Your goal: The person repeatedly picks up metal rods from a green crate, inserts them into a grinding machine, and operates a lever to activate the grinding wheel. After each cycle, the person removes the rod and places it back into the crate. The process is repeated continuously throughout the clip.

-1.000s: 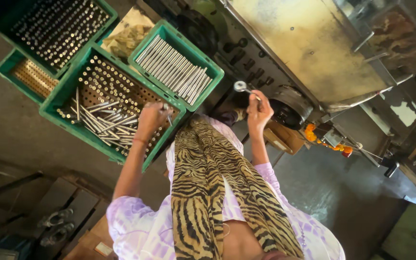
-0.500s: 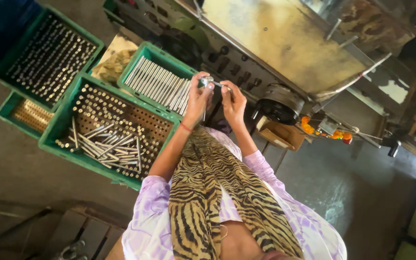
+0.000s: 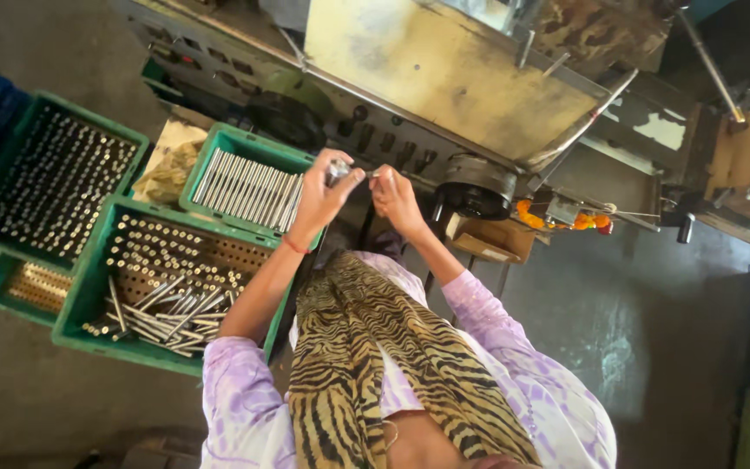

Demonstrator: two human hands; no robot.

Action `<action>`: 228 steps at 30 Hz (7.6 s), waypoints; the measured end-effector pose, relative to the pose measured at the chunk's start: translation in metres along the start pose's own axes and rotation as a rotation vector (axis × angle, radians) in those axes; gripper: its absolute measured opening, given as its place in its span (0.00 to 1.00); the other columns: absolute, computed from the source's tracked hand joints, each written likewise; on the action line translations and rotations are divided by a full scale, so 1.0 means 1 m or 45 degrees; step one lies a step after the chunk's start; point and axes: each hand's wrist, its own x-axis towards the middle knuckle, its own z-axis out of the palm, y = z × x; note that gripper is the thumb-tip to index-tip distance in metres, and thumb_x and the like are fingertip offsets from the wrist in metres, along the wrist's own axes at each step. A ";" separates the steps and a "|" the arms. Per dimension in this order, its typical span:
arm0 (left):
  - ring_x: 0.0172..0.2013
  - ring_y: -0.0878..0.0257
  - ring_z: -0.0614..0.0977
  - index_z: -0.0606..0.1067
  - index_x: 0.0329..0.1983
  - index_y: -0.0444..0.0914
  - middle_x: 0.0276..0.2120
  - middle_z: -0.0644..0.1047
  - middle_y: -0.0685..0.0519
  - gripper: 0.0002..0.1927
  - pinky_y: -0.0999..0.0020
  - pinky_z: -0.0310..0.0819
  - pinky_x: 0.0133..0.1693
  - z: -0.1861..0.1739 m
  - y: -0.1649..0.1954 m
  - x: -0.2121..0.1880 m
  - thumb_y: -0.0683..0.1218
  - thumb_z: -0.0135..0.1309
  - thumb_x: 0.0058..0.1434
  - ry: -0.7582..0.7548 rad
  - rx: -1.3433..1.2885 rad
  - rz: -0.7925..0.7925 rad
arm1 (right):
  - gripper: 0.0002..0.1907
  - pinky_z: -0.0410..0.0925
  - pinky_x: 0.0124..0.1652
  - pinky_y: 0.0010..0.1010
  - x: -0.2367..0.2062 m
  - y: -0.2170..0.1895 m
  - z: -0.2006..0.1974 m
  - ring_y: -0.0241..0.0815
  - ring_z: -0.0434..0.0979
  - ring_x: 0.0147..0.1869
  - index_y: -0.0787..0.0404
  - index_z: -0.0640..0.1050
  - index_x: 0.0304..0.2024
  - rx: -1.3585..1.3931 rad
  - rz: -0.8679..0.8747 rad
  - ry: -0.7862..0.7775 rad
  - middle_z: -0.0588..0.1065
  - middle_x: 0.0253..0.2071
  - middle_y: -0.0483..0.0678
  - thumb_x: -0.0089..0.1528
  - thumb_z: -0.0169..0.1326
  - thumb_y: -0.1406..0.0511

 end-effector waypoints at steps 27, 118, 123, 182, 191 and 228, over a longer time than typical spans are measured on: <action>0.17 0.77 0.62 0.73 0.41 0.41 0.23 0.67 0.63 0.04 0.78 0.48 0.18 0.025 0.075 0.004 0.42 0.57 0.66 -0.236 -0.820 -0.746 | 0.17 0.64 0.28 0.30 -0.053 -0.145 0.035 0.37 0.73 0.26 0.64 0.79 0.27 -0.951 -0.322 -0.644 0.76 0.23 0.50 0.66 0.59 0.59; 0.14 0.75 0.59 0.72 0.37 0.45 0.19 0.63 0.63 0.07 0.78 0.45 0.15 0.048 -0.038 -0.015 0.49 0.59 0.65 -0.513 -0.627 -1.424 | 0.10 0.70 0.30 0.42 -0.080 -0.049 -0.029 0.58 0.78 0.32 0.63 0.75 0.44 -1.529 -0.808 0.014 0.76 0.29 0.54 0.62 0.61 0.68; 0.13 0.74 0.60 0.71 0.36 0.46 0.18 0.62 0.63 0.08 0.76 0.45 0.15 0.058 -0.034 -0.024 0.49 0.59 0.65 -0.437 -0.612 -1.422 | 0.08 0.69 0.28 0.42 -0.089 -0.036 -0.021 0.56 0.79 0.30 0.58 0.75 0.41 -1.737 -0.901 0.149 0.77 0.27 0.52 0.63 0.62 0.66; 0.20 0.62 0.72 0.65 0.51 0.48 0.30 0.72 0.53 0.17 0.63 0.67 0.22 0.399 -0.183 0.605 0.40 0.53 0.62 0.365 -0.791 -0.954 | 0.29 0.68 0.43 0.63 0.027 -0.448 -0.610 0.75 0.77 0.41 0.63 0.82 0.35 -2.053 0.144 1.748 0.78 0.34 0.68 0.74 0.43 0.49; 0.30 0.59 0.78 0.57 0.64 0.55 0.38 0.73 0.51 0.26 0.58 0.75 0.34 0.392 -0.209 0.617 0.43 0.52 0.68 0.302 -0.877 -0.976 | 0.28 0.69 0.41 0.62 0.032 -0.419 -0.617 0.74 0.78 0.39 0.60 0.84 0.35 -2.091 0.177 2.002 0.78 0.33 0.67 0.73 0.43 0.50; 0.45 0.54 0.76 0.59 0.62 0.50 0.49 0.70 0.51 0.26 0.33 0.71 0.53 0.391 -0.233 0.622 0.38 0.53 0.65 0.460 -1.084 -0.818 | 0.25 0.69 0.35 0.60 0.038 -0.422 -0.635 0.69 0.78 0.34 0.60 0.82 0.33 -2.196 -0.126 1.965 0.77 0.27 0.61 0.74 0.45 0.52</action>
